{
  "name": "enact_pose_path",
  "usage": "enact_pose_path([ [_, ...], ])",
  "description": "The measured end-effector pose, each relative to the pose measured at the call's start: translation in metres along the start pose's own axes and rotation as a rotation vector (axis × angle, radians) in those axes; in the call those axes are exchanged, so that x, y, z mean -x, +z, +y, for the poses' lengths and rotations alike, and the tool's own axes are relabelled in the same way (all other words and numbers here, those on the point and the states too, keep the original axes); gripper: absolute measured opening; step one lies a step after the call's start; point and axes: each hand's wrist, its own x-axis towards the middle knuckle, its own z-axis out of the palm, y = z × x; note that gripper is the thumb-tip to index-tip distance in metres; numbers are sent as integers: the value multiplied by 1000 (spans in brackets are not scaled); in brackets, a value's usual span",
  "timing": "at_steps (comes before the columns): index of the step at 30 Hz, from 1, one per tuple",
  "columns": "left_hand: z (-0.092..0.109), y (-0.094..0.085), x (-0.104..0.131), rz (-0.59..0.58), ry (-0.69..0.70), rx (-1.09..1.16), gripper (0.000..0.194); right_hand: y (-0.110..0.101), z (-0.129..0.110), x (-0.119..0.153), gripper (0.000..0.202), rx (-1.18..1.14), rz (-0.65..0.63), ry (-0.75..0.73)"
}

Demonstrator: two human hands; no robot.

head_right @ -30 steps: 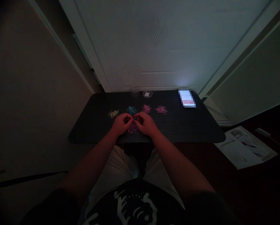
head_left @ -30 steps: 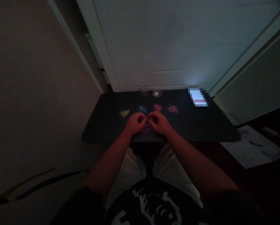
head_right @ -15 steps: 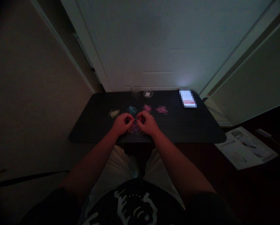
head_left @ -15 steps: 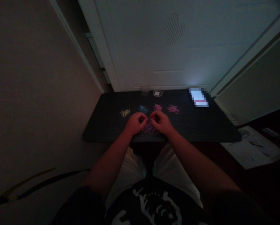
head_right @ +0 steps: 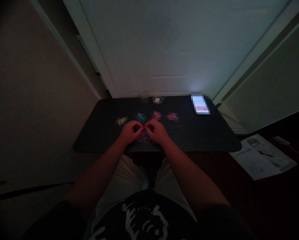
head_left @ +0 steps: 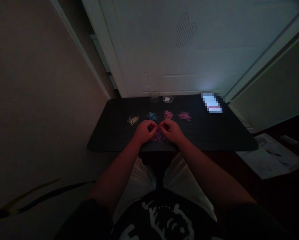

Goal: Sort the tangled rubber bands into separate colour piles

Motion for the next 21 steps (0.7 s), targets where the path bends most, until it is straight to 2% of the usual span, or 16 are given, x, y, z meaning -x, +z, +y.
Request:
enact_pose_path([
  [10,1,-1,-1,-3,-32,22,9,-1,0,1,3,-61,116,116],
  [14,0,0,-1,3,-25,25,8,-1,-1,1,12,-79,52,75],
  [21,1,-1,-1,-9,-19,18,9,-1,-2,-1,4,25,36,21],
])
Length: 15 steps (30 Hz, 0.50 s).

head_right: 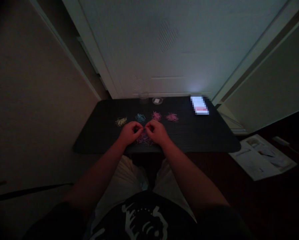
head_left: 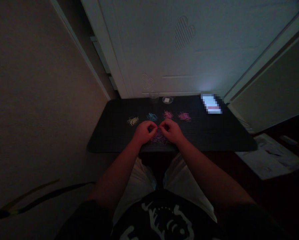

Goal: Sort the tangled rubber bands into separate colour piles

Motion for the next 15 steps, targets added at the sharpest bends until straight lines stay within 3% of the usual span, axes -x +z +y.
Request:
enact_pose_path([
  [15,0,0,1,23,-39,0,9,3,3,1,5,-53,36,46],
])
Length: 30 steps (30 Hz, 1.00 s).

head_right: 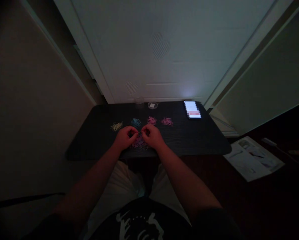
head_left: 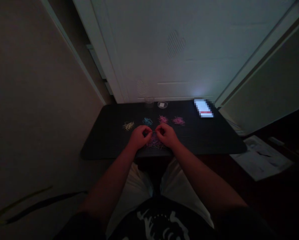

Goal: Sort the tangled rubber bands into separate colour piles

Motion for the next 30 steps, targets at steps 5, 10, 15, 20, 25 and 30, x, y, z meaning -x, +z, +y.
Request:
enact_pose_path([
  [5,-1,-2,-1,-8,12,-2,8,0,0,0,7,-1,5,-25],
  [10,1,-3,-1,-3,18,-10,7,2,2,0,8,-24,-2,-2],
  [15,1,-3,-1,1,0,-9,8,1,2,0,8,-16,-12,-6],
  [20,0,-2,-2,-18,10,-2,8,0,0,0,8,1,-19,-18],
  [25,-1,-1,-1,-7,9,2,8,0,0,-1,5,15,-10,-16],
  [30,-2,1,-1,-3,-6,10,9,0,-1,0,4,13,8,10],
])
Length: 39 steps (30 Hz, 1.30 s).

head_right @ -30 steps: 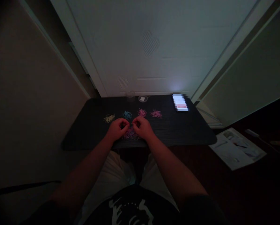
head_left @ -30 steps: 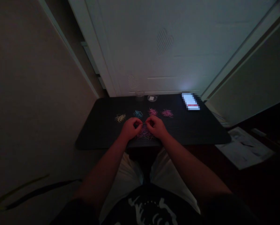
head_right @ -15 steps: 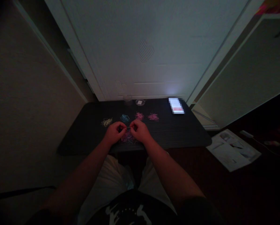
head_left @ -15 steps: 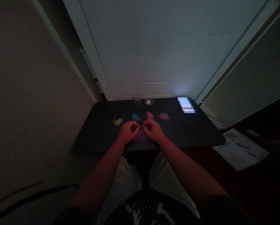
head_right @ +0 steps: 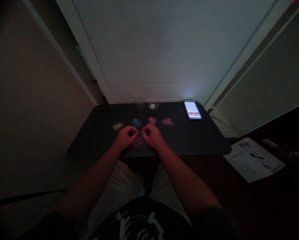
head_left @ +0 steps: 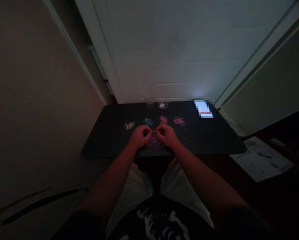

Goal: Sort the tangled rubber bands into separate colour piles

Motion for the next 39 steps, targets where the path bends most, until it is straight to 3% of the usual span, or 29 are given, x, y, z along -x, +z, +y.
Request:
enact_pose_path([
  [39,2,-2,0,-16,19,9,9,-3,0,2,6,27,-46,-66],
])
